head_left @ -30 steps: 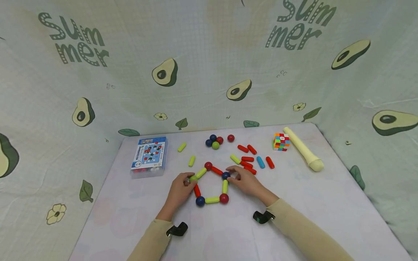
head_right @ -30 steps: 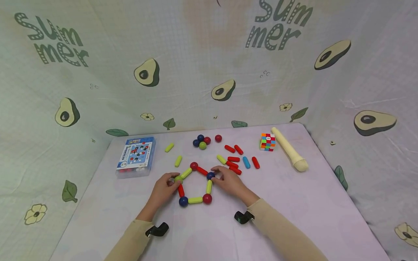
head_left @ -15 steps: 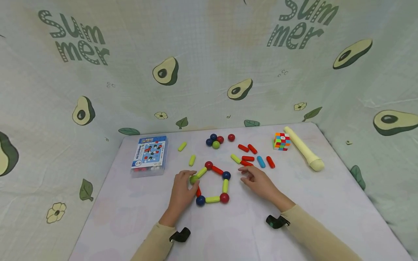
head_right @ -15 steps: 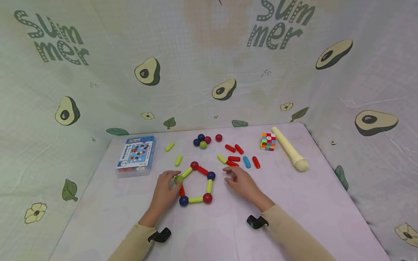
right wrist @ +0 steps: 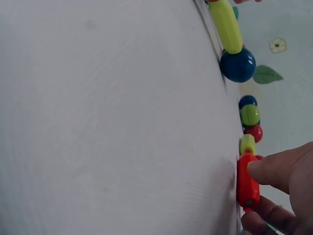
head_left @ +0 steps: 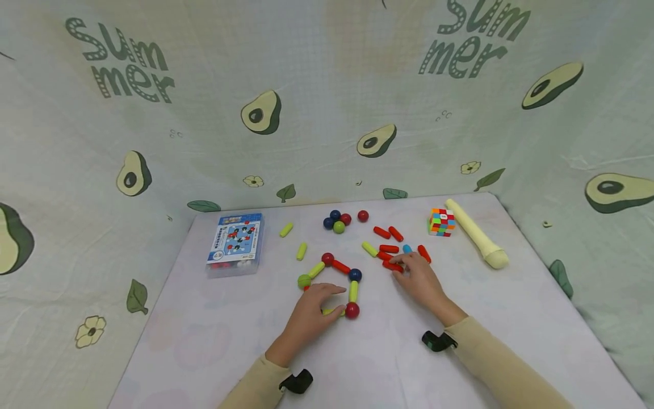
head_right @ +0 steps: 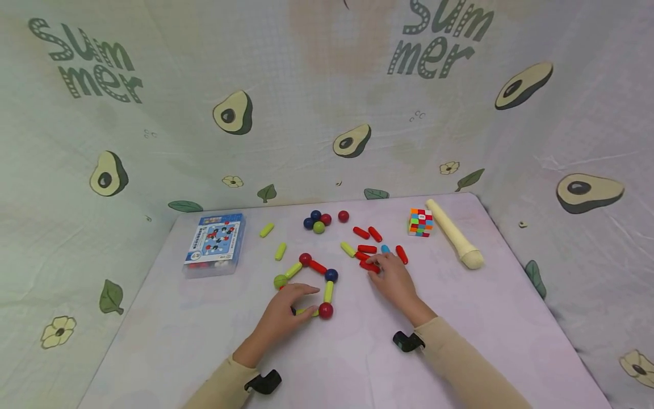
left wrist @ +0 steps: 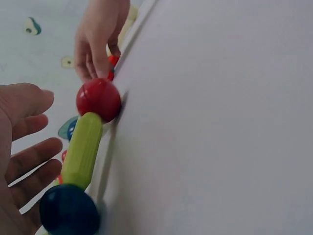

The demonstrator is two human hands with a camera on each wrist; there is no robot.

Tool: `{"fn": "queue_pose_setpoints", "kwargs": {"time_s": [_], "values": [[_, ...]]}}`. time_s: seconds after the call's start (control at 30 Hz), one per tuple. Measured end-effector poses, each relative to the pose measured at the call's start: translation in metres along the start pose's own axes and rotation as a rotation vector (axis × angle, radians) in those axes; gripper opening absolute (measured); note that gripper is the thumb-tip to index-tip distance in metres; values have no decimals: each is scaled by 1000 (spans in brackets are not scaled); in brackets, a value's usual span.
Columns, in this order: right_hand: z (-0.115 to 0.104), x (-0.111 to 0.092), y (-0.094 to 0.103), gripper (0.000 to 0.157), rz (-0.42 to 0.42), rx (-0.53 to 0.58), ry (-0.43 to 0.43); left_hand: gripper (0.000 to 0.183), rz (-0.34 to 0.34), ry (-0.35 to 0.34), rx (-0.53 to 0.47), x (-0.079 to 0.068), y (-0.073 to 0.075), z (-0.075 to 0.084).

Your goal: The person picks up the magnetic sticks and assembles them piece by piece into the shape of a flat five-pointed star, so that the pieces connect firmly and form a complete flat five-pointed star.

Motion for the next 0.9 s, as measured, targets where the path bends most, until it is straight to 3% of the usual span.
{"fn": "queue_pose_setpoints", "kwargs": {"time_s": [0.2, 0.5, 0.9], "values": [[3, 0, 0, 28, -32, -19, -8, 38, -75, -21, -15, 1, -11, 3], [2, -3, 0, 31, -118, -24, -29, 34, -104, -23, 30, 5, -10, 8], [-4, -21, -7, 27, -217, -19, 95, 35, -106, -20, 14, 8, -11, 8]]}}
Point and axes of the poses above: each hand's wrist, its own x-axis towards the middle knuckle, its own y-axis out of the back of the hand, z = x × y, the point moved 1 cm from there along x, towards the middle knuckle, and after that the axes turned 12 degrees about -y, right-handed, at the moved point
